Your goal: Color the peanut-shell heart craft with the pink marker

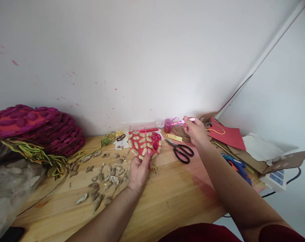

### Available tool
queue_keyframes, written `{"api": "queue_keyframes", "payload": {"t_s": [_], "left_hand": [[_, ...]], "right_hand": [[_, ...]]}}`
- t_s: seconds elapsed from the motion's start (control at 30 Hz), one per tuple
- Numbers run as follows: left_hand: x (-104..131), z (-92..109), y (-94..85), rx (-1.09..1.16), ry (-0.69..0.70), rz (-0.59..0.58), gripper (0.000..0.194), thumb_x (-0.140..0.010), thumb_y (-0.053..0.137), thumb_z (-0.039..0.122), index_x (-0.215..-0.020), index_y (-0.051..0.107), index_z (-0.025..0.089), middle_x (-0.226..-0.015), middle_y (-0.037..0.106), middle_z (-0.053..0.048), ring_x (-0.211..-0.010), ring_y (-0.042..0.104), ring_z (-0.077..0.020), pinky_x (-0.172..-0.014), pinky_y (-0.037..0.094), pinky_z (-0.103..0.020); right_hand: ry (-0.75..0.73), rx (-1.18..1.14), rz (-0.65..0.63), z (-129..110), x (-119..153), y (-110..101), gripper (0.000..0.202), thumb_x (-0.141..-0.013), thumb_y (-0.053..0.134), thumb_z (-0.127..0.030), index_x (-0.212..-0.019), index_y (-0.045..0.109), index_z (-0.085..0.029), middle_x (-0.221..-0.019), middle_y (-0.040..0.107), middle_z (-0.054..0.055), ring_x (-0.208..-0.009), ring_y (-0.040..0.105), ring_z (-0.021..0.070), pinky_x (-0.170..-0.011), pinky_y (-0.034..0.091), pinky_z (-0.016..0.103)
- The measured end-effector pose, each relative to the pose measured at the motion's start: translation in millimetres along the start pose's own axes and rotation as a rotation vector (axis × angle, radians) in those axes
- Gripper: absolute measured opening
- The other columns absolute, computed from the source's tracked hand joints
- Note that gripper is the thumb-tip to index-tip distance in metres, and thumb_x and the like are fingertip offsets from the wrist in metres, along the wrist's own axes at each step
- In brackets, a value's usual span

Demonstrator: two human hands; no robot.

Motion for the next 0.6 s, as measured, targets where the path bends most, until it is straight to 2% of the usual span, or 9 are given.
{"api": "queue_keyframes", "payload": {"t_s": [0.1, 0.2, 0.33, 0.5, 0.6], "left_hand": [[1, 1, -1.0, 0.026, -0.021, 0.005, 0.06, -0.082, 0.071, 0.064, -0.051, 0.048, 0.019, -0.045, 0.042, 0.004, -0.043, 0.031, -0.0075, -0.042, 0.021, -0.023], [2, 2, -1.2, 0.057, -0.039, 0.001, 0.06, -0.081, 0.073, 0.064, -0.051, 0.047, 0.019, -0.044, 0.039, 0.005, -0.042, 0.029, -0.0064, -0.041, 0.019, -0.022], [4, 5, -1.7, 0.136, -0.058, 0.027, 0.059, -0.077, 0.078, 0.061, -0.053, 0.046, 0.019, -0.045, 0.04, 0.006, -0.042, 0.029, -0.0051, -0.04, 0.019, -0.02], [6, 6, -1.7, 0.171, -0.097, 0.044, 0.056, -0.077, 0.082, 0.055, -0.057, 0.044, 0.019, -0.047, 0.041, 0.007, -0.042, 0.029, -0.0044, -0.04, 0.02, -0.018], [7, 10, -0.8, 0.165, -0.102, 0.046, 0.055, -0.076, 0.083, 0.053, -0.058, 0.043, 0.019, -0.048, 0.04, 0.008, -0.043, 0.029, -0.0043, -0.04, 0.02, -0.018]], "right_hand": [[0.032, -0.171, -0.032, -6, 30, 3, 0.058, -0.068, 0.072, -0.077, -0.078, 0.054, -0.023, -0.06, 0.047, -0.006, -0.053, 0.045, 0.0116, -0.053, 0.039, 0.027], [0.06, -0.278, -0.064, -5, 51, 9, 0.057, -0.067, 0.078, -0.074, -0.076, 0.056, -0.022, -0.061, 0.05, -0.005, -0.054, 0.046, 0.0109, -0.052, 0.039, 0.026], [0.025, -0.347, -0.149, -4, 65, 17, 0.05, -0.079, 0.074, -0.069, -0.079, 0.059, -0.021, -0.061, 0.05, -0.005, -0.054, 0.044, 0.0098, -0.051, 0.036, 0.024], [-0.23, -0.164, -0.184, -17, 77, 15, 0.034, -0.096, 0.063, -0.055, -0.091, 0.063, -0.021, -0.07, 0.056, -0.002, -0.061, 0.048, 0.012, -0.058, 0.039, 0.027], [-0.306, -0.084, -0.173, -22, 81, 14, 0.024, -0.099, 0.059, -0.044, -0.093, 0.063, -0.021, -0.075, 0.058, 0.0, -0.064, 0.05, 0.0132, -0.059, 0.04, 0.028]]}}
Point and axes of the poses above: each hand's wrist, its own x-axis away from the middle knuckle, its own y-axis out of the palm, z = x × y, the point moved 5 cm from there along -x, towards the middle knuckle
